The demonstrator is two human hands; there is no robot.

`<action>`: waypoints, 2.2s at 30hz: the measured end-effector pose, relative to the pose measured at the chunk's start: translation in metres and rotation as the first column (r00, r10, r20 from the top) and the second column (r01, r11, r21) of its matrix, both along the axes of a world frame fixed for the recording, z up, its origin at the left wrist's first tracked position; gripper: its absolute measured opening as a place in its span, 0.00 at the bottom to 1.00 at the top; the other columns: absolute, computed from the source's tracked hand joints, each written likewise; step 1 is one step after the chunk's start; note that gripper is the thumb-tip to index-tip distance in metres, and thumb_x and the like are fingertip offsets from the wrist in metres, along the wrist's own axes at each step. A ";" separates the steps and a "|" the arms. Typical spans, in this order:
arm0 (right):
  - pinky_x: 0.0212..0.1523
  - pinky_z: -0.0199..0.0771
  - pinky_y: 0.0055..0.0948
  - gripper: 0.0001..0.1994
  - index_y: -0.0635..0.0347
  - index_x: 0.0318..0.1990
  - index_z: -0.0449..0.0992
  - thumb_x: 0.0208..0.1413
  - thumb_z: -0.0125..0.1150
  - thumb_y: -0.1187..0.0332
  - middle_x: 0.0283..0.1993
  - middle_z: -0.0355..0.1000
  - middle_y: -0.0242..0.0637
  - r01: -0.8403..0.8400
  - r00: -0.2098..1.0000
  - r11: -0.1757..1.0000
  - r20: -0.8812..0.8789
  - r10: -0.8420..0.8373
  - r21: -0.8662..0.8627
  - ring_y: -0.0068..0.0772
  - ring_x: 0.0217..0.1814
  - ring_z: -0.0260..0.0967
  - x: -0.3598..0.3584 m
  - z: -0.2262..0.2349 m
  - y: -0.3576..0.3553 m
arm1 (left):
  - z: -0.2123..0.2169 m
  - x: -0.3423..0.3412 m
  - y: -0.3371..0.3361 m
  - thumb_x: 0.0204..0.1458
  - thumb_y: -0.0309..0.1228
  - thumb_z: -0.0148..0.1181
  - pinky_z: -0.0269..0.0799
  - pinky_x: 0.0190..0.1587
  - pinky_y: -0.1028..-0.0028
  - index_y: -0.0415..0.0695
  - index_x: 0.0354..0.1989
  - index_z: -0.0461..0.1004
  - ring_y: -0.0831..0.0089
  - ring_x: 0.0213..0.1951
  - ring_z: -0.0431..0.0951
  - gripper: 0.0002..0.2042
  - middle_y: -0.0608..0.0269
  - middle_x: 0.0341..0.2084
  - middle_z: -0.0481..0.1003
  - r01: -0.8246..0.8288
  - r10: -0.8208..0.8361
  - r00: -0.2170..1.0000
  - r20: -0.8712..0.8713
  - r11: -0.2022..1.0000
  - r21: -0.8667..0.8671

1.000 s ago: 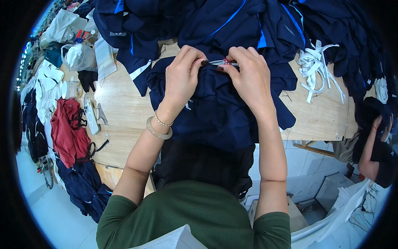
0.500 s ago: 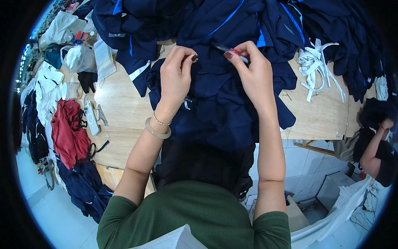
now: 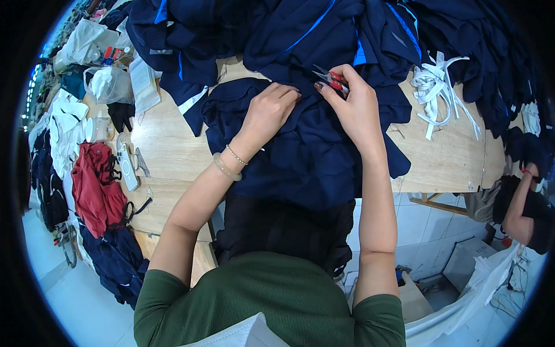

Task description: Trimming loose threads from navy blue sports garments using thread snips.

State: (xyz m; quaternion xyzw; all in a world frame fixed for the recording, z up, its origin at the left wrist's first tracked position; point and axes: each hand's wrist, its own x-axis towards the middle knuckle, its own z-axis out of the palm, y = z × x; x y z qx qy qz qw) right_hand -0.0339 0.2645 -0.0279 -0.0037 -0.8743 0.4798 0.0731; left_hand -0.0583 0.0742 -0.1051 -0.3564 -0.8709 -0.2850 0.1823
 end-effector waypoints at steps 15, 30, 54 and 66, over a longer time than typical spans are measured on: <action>0.32 0.59 0.21 0.13 0.62 0.42 0.73 0.58 0.65 0.62 0.29 0.67 0.27 -0.006 1.000 0.995 0.024 0.008 -0.104 0.18 0.31 0.59 -0.003 -0.007 0.010 | 0.025 0.002 -0.006 0.53 0.18 0.56 0.76 0.45 0.67 0.37 0.37 0.71 0.58 0.41 0.78 0.05 0.57 0.36 0.76 0.029 -0.059 0.977 0.206 0.989 0.147; 0.34 0.61 0.20 0.14 0.62 0.41 0.74 0.57 0.66 0.62 0.30 0.68 0.28 -0.018 0.999 0.990 0.029 0.023 -0.139 0.19 0.32 0.61 -0.002 -0.007 0.007 | 0.013 0.005 -0.005 0.49 0.18 0.59 0.75 0.46 0.66 0.39 0.39 0.75 0.58 0.44 0.76 0.09 0.60 0.42 0.74 0.024 -0.035 0.975 0.218 0.998 0.054; 0.43 0.72 0.37 0.14 0.59 0.42 0.77 0.45 0.63 0.77 0.34 0.73 0.39 -0.102 0.991 0.914 -0.046 0.130 0.392 0.43 0.42 0.72 -0.001 -0.035 0.001 | 0.013 0.006 -0.008 0.45 0.18 0.64 0.71 0.54 0.66 0.38 0.44 0.75 0.57 0.50 0.73 0.15 0.58 0.49 0.72 -0.055 -0.017 0.929 0.369 0.981 0.184; 0.35 0.61 0.21 0.08 0.65 0.35 0.78 0.46 0.58 0.84 0.28 0.67 0.33 -0.130 0.990 0.990 -0.056 0.127 -0.053 0.25 0.32 0.63 0.012 -0.042 0.015 | 0.012 0.001 -0.005 0.50 0.28 0.64 0.61 0.51 0.70 0.47 0.47 0.78 0.69 0.46 0.75 0.14 0.65 0.38 0.78 -0.116 0.111 0.977 0.181 0.993 0.020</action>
